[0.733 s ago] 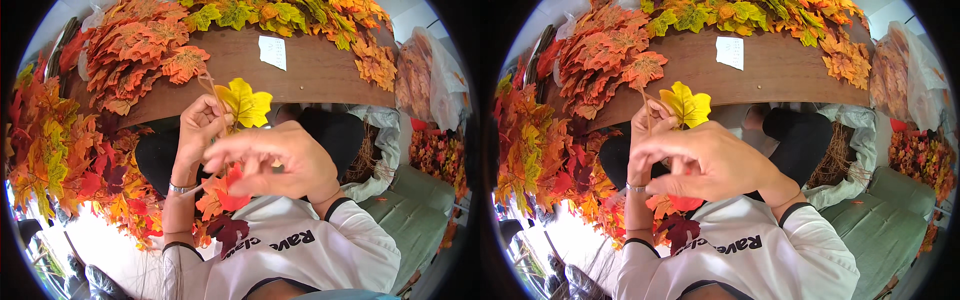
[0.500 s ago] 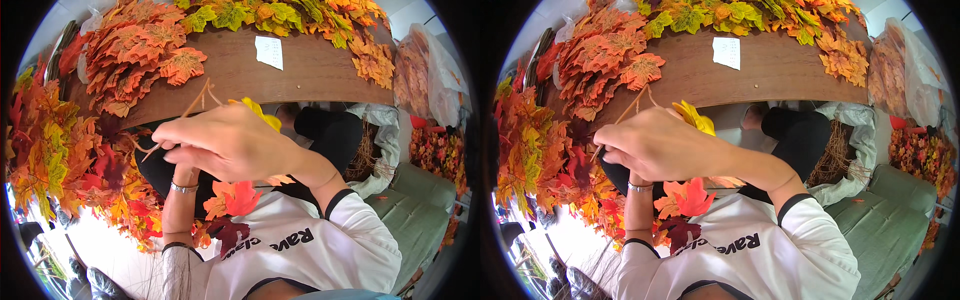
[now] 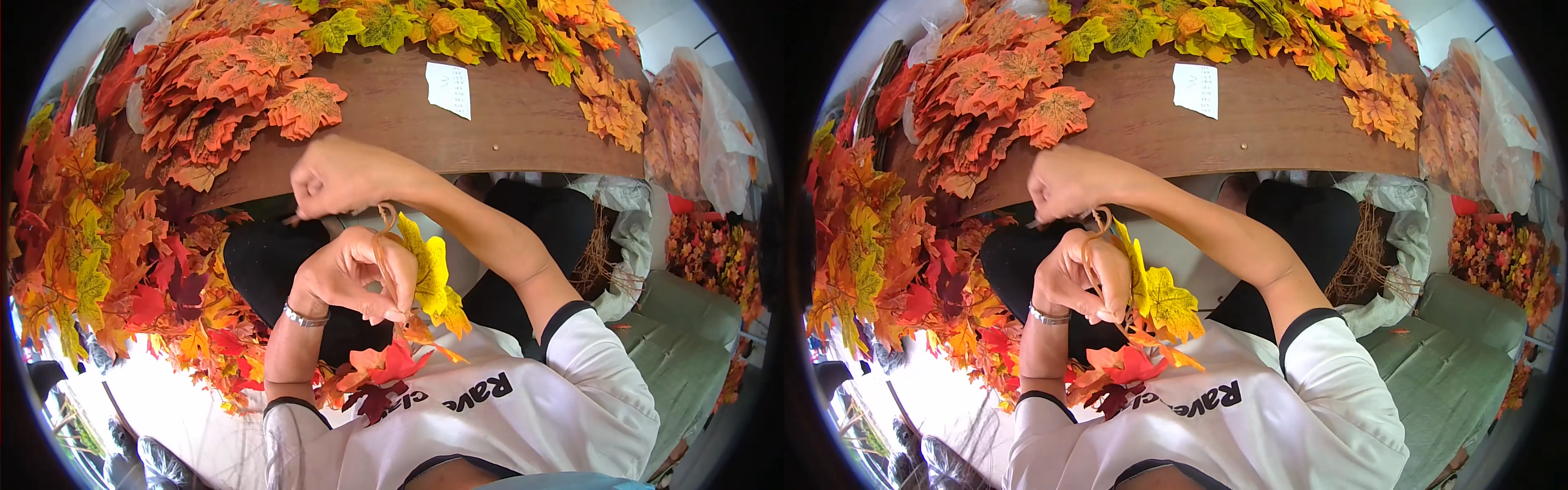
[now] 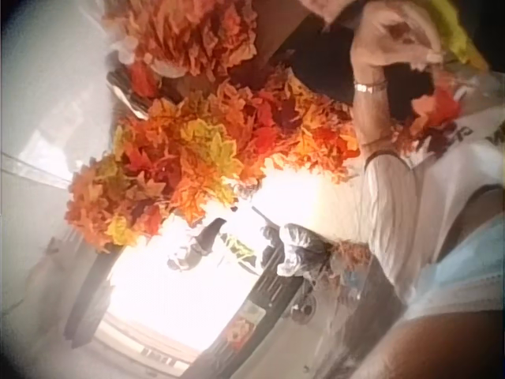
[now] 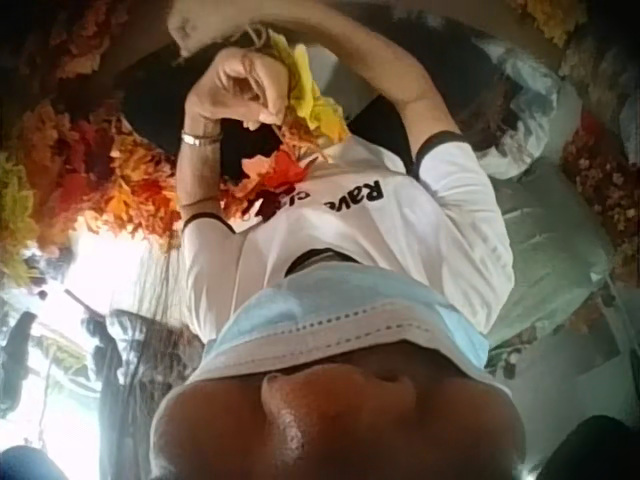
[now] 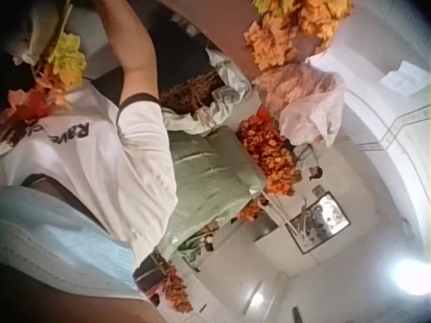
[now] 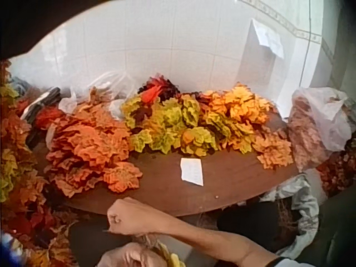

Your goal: Assembling artificial autumn leaf garlands by attaching individual leaves to a plastic vine.

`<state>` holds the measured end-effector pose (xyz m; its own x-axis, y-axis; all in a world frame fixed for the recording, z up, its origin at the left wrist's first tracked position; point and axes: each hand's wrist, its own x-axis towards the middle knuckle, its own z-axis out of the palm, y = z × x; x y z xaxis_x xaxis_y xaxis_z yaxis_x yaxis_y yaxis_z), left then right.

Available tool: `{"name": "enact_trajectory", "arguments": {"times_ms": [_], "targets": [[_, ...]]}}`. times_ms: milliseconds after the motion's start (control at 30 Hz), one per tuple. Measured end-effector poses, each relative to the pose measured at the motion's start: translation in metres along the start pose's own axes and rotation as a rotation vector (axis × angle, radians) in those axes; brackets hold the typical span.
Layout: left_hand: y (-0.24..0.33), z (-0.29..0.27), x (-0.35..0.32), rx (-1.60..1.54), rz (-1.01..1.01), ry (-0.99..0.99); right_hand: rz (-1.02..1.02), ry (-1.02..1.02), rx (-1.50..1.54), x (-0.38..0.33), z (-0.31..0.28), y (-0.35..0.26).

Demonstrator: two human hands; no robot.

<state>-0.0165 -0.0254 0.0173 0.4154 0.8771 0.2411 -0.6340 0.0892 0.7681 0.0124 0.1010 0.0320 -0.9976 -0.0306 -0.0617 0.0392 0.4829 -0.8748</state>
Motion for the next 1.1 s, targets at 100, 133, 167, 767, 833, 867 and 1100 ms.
{"name": "enact_trajectory", "arguments": {"times_ms": [100, 133, 167, 767, 833, 867, 1100], "targets": [[-0.008, 0.0, 0.003, 0.037, 0.147, 0.078, 0.046, -0.312, 0.033, 0.004, 0.016, 0.029], [-0.009, 0.0, 0.005, 0.048, 0.177, 0.115, 0.062, -0.432, 0.142, 0.004, 0.014, 0.031], [-0.009, -0.001, 0.006, 0.06, 0.205, 0.152, 0.014, -0.309, 0.257, 0.005, 0.017, 0.04], [0.0, -0.004, 0.013, 0.068, 0.247, 0.794, 0.301, 0.76, 0.473, -0.192, -0.106, 0.103], [-0.001, -0.004, 0.019, 0.086, 0.21, 0.856, 0.349, 0.929, 0.28, -0.218, -0.145, 0.125], [-0.001, -0.004, 0.02, 0.134, 0.183, 0.869, 0.391, 0.97, 0.246, -0.226, -0.162, 0.134], [-0.009, -0.013, 0.024, 0.156, 0.167, 0.781, 0.439, 1.31, 0.133, -0.246, -0.271, 0.18]]}}
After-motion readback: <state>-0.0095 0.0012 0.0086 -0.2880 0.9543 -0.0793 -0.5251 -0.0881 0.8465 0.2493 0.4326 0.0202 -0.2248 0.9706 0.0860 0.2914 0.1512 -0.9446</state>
